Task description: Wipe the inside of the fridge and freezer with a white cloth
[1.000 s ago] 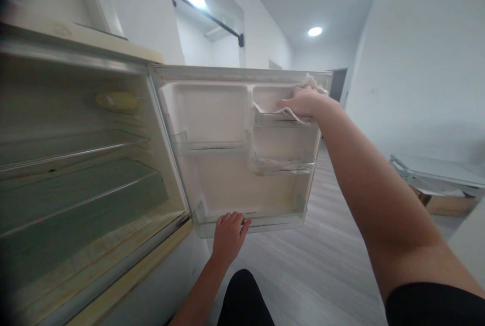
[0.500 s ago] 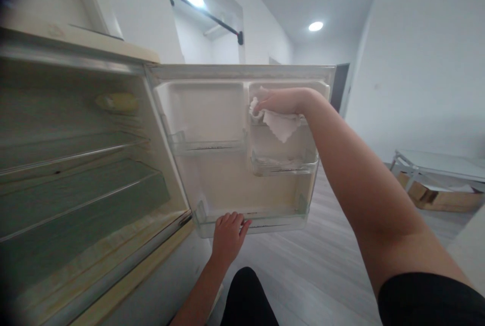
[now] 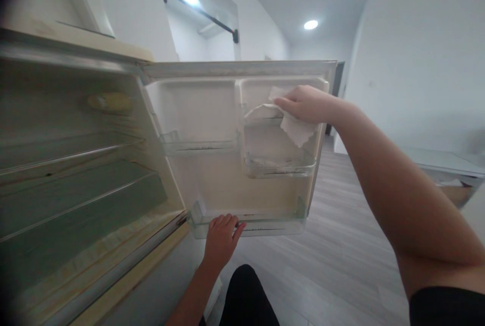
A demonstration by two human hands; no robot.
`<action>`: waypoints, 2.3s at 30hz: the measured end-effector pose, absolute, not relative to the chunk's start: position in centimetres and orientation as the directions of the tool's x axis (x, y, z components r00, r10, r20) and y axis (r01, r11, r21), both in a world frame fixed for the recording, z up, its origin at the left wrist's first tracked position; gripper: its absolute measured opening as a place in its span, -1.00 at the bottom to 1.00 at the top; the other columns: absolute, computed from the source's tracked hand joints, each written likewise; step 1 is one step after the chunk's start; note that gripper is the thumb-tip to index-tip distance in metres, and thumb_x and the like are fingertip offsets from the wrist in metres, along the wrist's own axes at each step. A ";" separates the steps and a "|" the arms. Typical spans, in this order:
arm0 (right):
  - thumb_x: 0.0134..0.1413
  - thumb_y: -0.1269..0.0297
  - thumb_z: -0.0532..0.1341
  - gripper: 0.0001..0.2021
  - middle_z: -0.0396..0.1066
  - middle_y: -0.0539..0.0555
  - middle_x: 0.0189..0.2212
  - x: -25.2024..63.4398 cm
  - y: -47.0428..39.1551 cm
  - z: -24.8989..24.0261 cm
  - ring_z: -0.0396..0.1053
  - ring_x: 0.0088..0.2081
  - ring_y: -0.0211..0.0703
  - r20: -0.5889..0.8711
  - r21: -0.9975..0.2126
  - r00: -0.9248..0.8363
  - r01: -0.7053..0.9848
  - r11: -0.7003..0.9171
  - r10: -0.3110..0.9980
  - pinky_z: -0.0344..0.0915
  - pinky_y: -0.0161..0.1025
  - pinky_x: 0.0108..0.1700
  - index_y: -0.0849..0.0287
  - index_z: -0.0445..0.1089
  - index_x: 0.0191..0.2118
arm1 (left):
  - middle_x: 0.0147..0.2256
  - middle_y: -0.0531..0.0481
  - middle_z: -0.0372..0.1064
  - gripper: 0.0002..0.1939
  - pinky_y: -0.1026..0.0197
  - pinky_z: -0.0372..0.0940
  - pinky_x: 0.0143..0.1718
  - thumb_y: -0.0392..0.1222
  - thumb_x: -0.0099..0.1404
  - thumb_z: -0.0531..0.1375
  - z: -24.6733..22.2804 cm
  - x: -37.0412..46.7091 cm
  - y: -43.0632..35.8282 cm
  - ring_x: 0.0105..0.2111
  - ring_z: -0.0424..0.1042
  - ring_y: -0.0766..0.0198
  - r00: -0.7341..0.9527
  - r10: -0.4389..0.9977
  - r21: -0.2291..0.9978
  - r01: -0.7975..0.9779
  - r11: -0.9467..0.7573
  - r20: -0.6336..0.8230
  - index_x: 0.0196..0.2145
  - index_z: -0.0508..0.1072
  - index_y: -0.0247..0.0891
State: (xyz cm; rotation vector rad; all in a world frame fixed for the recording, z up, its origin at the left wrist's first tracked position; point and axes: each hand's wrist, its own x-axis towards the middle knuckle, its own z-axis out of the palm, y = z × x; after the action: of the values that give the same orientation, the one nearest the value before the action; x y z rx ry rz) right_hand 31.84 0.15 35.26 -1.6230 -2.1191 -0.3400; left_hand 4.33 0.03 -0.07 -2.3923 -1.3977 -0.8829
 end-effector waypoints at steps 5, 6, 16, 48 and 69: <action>0.32 0.04 -0.01 -0.59 0.19 0.00 -0.52 32.1 0.9 34.4 0.14 -0.42 -0.24 0.860 -0.256 -0.058 0.810 0.527 0.507 0.12 -0.25 -0.32 0.15 0.18 -0.51 | -0.33 0.02 0.42 -0.75 0.03 0.12 -0.07 -0.04 0.47 0.07 -0.1 4.5 0.1 -0.23 0.34 0.13 0.359 0.703 0.092 0.852 -0.516 0.614 -0.31 0.41 -0.17; 0.33 0.03 -0.02 -0.60 0.23 0.02 -0.49 32.0 0.9 34.3 0.17 -0.40 -0.23 0.906 -0.298 0.030 0.755 0.584 0.422 0.15 -0.24 -0.29 0.14 0.18 -0.49 | -0.33 0.02 0.42 -0.75 0.03 0.13 -0.07 -0.03 0.47 0.07 -0.1 4.5 0.2 -0.23 0.34 0.13 0.359 0.703 0.090 0.852 -0.515 0.614 -0.31 0.41 -0.17; 0.12 0.00 0.26 -0.55 0.41 0.21 -0.06 25.9 -0.9 31.5 0.36 -0.07 0.06 0.703 0.236 -0.498 0.837 0.493 0.508 0.27 -0.04 -0.03 0.20 0.35 0.03 | -0.34 0.03 0.41 -0.75 0.04 0.12 -0.08 -0.05 0.46 0.07 -0.1 4.1 0.0 -0.24 0.34 0.13 0.373 0.695 0.104 0.835 -0.540 0.615 -0.32 0.42 -0.18; 0.29 0.16 0.05 -0.45 0.10 0.21 0.34 35.4 -1.9 25.9 -0.04 0.36 0.21 0.651 0.532 -0.614 0.788 0.309 0.446 0.01 0.16 0.27 0.01 0.13 0.37 | -0.34 0.01 0.42 -0.75 0.04 0.13 -0.09 -0.05 0.46 0.08 0.0 3.9 -0.3 -0.25 0.35 0.14 0.371 0.684 0.120 0.822 -0.556 0.627 -0.33 0.42 -0.17; 0.10 0.34 0.23 -0.62 0.28 0.34 0.13 30.7 2.7 24.1 0.31 0.04 0.19 0.540 0.450 -0.459 0.866 0.219 0.705 0.29 -0.02 -0.03 0.22 0.34 0.06 | -0.30 0.00 0.46 -0.75 0.03 0.13 -0.06 -0.04 0.46 0.07 0.0 3.7 -0.4 -0.23 0.36 0.13 0.383 0.702 0.120 0.825 -0.553 0.600 -0.31 0.43 -0.17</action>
State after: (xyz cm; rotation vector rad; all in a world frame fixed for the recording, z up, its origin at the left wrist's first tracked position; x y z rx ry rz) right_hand 30.67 2.73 24.08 -1.4934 -2.2711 -1.0679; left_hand 3.65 -0.36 -0.01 -2.4410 -1.3664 -0.9098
